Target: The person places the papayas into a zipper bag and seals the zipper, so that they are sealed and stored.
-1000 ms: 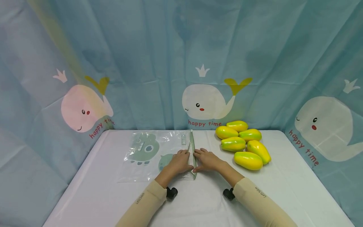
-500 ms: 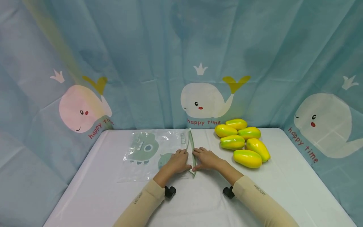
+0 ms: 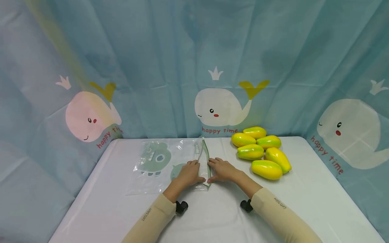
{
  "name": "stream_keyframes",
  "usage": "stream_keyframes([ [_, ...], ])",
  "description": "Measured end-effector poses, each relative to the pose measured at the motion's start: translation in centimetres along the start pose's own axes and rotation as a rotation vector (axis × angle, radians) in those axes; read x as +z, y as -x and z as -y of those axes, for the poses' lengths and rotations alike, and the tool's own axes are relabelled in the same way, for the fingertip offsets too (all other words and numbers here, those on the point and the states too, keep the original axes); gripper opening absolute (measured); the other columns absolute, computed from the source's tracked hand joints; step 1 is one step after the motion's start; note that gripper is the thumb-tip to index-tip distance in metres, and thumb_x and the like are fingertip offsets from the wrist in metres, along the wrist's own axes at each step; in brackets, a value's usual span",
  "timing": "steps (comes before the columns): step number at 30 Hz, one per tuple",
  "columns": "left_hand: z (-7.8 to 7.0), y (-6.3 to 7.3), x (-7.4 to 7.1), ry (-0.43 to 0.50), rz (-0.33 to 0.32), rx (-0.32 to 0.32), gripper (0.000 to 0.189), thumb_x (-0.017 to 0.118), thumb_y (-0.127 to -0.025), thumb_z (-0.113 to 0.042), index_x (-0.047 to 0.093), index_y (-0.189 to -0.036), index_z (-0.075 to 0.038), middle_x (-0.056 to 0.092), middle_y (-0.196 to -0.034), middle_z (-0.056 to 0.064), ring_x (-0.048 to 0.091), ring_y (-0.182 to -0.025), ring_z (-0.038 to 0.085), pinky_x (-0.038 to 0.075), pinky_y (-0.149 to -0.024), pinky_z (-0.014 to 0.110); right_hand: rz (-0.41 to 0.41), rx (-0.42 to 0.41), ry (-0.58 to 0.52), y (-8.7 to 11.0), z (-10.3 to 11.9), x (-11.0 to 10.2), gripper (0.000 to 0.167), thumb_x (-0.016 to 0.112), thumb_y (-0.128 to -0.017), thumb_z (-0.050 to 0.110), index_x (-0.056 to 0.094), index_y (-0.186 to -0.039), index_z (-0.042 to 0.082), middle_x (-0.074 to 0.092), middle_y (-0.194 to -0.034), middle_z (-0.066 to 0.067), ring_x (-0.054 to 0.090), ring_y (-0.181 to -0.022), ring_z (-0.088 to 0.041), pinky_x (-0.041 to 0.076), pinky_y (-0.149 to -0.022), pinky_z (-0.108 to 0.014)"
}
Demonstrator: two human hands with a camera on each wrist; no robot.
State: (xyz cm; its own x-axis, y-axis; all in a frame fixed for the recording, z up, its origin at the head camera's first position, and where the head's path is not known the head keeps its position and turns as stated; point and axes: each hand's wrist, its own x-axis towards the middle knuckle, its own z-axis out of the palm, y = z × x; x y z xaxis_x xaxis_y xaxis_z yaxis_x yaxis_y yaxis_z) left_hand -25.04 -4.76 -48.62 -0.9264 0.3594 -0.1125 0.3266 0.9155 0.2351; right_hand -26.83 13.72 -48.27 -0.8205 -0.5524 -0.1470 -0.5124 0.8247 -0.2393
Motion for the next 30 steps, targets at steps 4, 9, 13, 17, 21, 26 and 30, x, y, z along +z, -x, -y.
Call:
stream_keyframes([
  [4,0.0,-0.1,0.2,-0.003,-0.008,-0.010,0.077,0.076,-0.080,-0.047,0.053,-0.135,0.001,0.047,-0.145,0.017,0.043,-0.134,0.035,0.043,-0.105,0.052,0.002,0.007,-0.036,0.0,-0.2,0.0,0.083,0.075,-0.078,0.054,0.049,-0.142,0.007,0.040,-0.154,-0.011,0.036,-0.142,-0.037,0.038,-0.108,-0.060],
  [9,0.2,-0.1,0.1,0.025,-0.013,-0.015,0.076,0.077,-0.079,-0.047,0.053,-0.134,-0.001,0.047,-0.145,0.017,0.043,-0.134,0.035,0.042,-0.105,0.053,-0.022,0.020,-0.096,0.1,-0.3,-0.3,0.080,0.074,-0.079,0.055,0.051,-0.140,0.008,0.043,-0.151,-0.012,0.038,-0.141,-0.036,0.036,-0.110,-0.058],
  [13,0.2,-0.1,0.1,0.048,-0.014,-0.009,0.075,0.078,-0.079,-0.046,0.054,-0.134,-0.001,0.048,-0.145,0.017,0.043,-0.134,0.035,0.042,-0.104,0.054,-0.054,0.035,-0.124,0.6,-0.4,-0.6,0.077,0.074,-0.079,0.054,0.052,-0.139,0.009,0.044,-0.149,-0.016,0.041,-0.138,-0.036,0.037,-0.110,-0.057],
  [17,0.2,0.0,0.1,0.050,-0.016,-0.015,0.075,0.078,-0.078,-0.046,0.054,-0.133,-0.001,0.048,-0.144,0.017,0.043,-0.134,0.035,0.042,-0.104,0.053,-0.079,0.037,-0.150,1.5,-0.5,-1.3,0.075,0.073,-0.081,0.051,0.053,-0.139,0.008,0.044,-0.148,-0.018,0.042,-0.137,-0.037,0.037,-0.111,-0.056],
  [21,0.1,0.0,0.2,0.053,-0.022,-0.011,0.075,0.078,-0.078,-0.046,0.054,-0.133,-0.001,0.048,-0.143,0.016,0.044,-0.133,0.035,0.043,-0.103,0.053,-0.107,0.045,-0.166,2.9,-0.8,-2.2,0.071,0.072,-0.083,0.048,0.053,-0.138,0.006,0.047,-0.147,-0.017,0.043,-0.136,-0.036,0.036,-0.112,-0.055],
  [26,0.0,0.0,0.2,0.063,-0.026,-0.021,0.075,0.079,-0.077,-0.045,0.054,-0.132,0.000,0.049,-0.143,0.016,0.044,-0.132,0.034,0.043,-0.104,0.050,-0.144,0.071,-0.186,4.5,-1.5,-2.9,0.067,0.071,-0.085,0.045,0.054,-0.137,0.006,0.049,-0.145,-0.016,0.044,-0.135,-0.036,0.034,-0.112,-0.056],
  [30,0.0,0.0,0.1,0.066,-0.026,-0.026,0.076,0.080,-0.076,-0.045,0.054,-0.132,0.001,0.049,-0.142,0.016,0.044,-0.132,0.034,0.044,-0.103,0.050,-0.167,0.085,-0.194,5.7,-2.3,-3.7,0.066,0.070,-0.086,0.043,0.053,-0.138,0.006,0.049,-0.144,-0.017,0.046,-0.133,-0.037,0.036,-0.111,-0.056],
])
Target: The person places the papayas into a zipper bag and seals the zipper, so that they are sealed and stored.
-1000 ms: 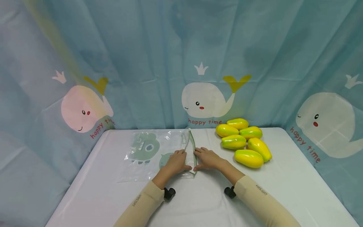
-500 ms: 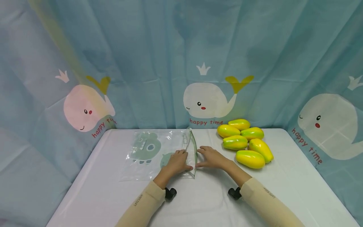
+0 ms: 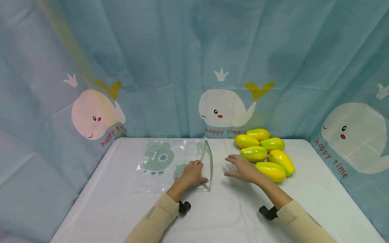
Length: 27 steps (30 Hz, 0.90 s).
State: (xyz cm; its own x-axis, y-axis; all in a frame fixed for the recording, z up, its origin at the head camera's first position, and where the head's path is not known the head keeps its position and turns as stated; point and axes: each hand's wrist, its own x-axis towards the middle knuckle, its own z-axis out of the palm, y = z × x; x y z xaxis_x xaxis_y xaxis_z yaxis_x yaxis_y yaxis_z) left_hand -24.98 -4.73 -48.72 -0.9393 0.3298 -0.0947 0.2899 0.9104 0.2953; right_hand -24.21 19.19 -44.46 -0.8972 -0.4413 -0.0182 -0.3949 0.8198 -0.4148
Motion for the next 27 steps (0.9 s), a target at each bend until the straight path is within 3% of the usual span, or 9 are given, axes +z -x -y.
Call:
stream_keyframes([
  [13,0.2,0.0,0.1,-0.006,-0.003,0.016,0.076,0.080,-0.076,-0.047,0.055,-0.131,0.000,0.050,-0.141,0.015,0.045,-0.131,0.035,0.044,-0.100,0.051,-0.017,0.052,0.024,2.5,-1.8,-3.8,0.073,0.067,-0.086,0.052,0.051,-0.140,0.006,0.048,-0.144,-0.020,0.047,-0.131,-0.038,0.041,-0.107,-0.057],
  [27,0.1,-0.1,0.1,-0.013,0.004,0.003,0.076,0.080,-0.076,-0.046,0.055,-0.131,0.000,0.050,-0.141,0.015,0.044,-0.131,0.034,0.044,-0.102,0.050,-0.075,0.059,0.103,5.0,-3.4,-5.8,0.061,0.072,-0.087,0.032,0.054,-0.135,-0.001,0.052,-0.137,-0.026,0.048,-0.127,-0.045,0.041,-0.103,-0.061],
])
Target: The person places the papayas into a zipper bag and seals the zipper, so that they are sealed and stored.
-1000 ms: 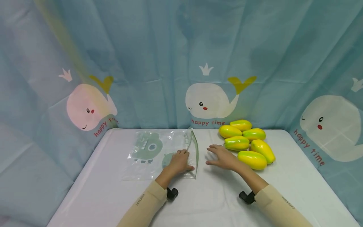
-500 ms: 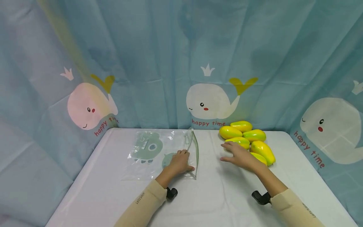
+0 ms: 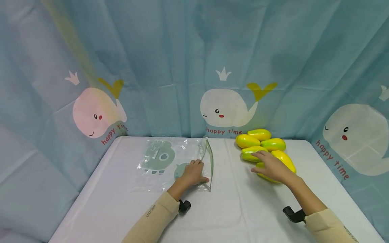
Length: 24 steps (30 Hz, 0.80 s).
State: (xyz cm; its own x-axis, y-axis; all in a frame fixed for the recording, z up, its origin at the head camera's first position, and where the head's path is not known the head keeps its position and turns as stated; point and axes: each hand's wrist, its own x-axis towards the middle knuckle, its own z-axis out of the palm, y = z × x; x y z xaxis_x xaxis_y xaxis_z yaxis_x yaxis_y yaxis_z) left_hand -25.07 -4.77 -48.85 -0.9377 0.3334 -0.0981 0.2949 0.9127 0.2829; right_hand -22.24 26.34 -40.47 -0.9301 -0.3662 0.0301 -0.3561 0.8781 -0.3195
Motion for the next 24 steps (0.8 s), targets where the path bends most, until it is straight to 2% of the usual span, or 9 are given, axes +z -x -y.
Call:
stream_keyframes([
  [12,0.0,-0.2,0.0,-0.021,0.000,-0.002,0.076,0.080,-0.076,-0.048,0.056,-0.131,-0.001,0.050,-0.141,0.014,0.044,-0.131,0.033,0.045,-0.101,0.049,-0.002,0.018,0.073,1.8,-2.2,-0.1,0.057,0.075,-0.084,0.027,0.058,-0.126,-0.006,0.055,-0.128,-0.030,0.051,-0.119,-0.049,0.043,-0.098,-0.062],
  [19,0.0,-0.3,0.0,-0.043,0.006,-0.002,0.077,0.079,-0.077,-0.049,0.055,-0.132,-0.002,0.050,-0.141,0.014,0.045,-0.131,0.032,0.045,-0.101,0.049,0.014,0.065,0.080,2.3,-2.6,0.3,0.059,0.076,-0.083,0.027,0.057,-0.127,-0.007,0.052,-0.131,-0.033,0.050,-0.119,-0.051,0.043,-0.098,-0.063],
  [24,0.0,-0.2,0.1,-0.045,0.001,-0.003,0.077,0.079,-0.076,-0.049,0.055,-0.133,-0.002,0.050,-0.141,0.013,0.045,-0.130,0.032,0.046,-0.100,0.049,0.009,0.067,0.086,2.3,-2.9,0.7,0.058,0.077,-0.082,0.026,0.058,-0.127,-0.005,0.052,-0.132,-0.033,0.049,-0.120,-0.052,0.042,-0.098,-0.064],
])
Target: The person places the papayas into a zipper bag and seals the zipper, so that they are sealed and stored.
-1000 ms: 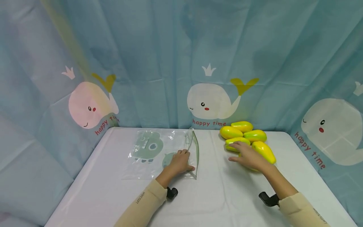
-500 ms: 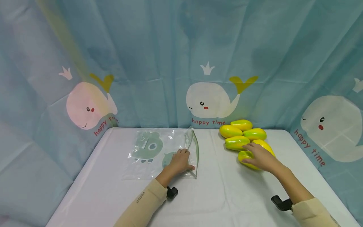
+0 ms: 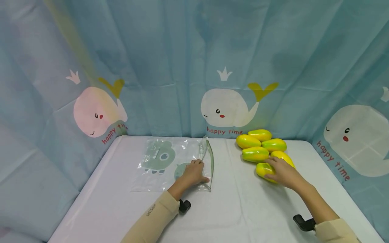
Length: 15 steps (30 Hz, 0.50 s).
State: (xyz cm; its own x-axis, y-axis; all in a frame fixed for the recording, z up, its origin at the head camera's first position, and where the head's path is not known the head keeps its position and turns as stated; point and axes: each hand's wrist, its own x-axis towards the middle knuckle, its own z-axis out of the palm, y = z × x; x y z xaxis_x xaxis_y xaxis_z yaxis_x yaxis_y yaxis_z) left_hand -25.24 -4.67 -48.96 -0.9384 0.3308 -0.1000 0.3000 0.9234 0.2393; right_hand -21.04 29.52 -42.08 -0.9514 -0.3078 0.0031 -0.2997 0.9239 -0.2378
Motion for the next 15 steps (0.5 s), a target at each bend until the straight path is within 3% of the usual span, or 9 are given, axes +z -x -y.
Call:
stream_keyframes([
  [15,-0.15,0.15,-0.10,-0.002,-0.012,0.002,0.077,0.080,-0.076,-0.048,0.056,-0.132,-0.001,0.052,-0.139,0.013,0.046,-0.129,0.032,0.046,-0.099,0.049,-0.007,0.011,0.021,0.36,-0.40,1.02,0.061,0.081,-0.077,0.013,0.056,-0.129,-0.006,0.054,-0.129,-0.029,0.052,-0.117,-0.046,0.046,-0.096,-0.060],
])
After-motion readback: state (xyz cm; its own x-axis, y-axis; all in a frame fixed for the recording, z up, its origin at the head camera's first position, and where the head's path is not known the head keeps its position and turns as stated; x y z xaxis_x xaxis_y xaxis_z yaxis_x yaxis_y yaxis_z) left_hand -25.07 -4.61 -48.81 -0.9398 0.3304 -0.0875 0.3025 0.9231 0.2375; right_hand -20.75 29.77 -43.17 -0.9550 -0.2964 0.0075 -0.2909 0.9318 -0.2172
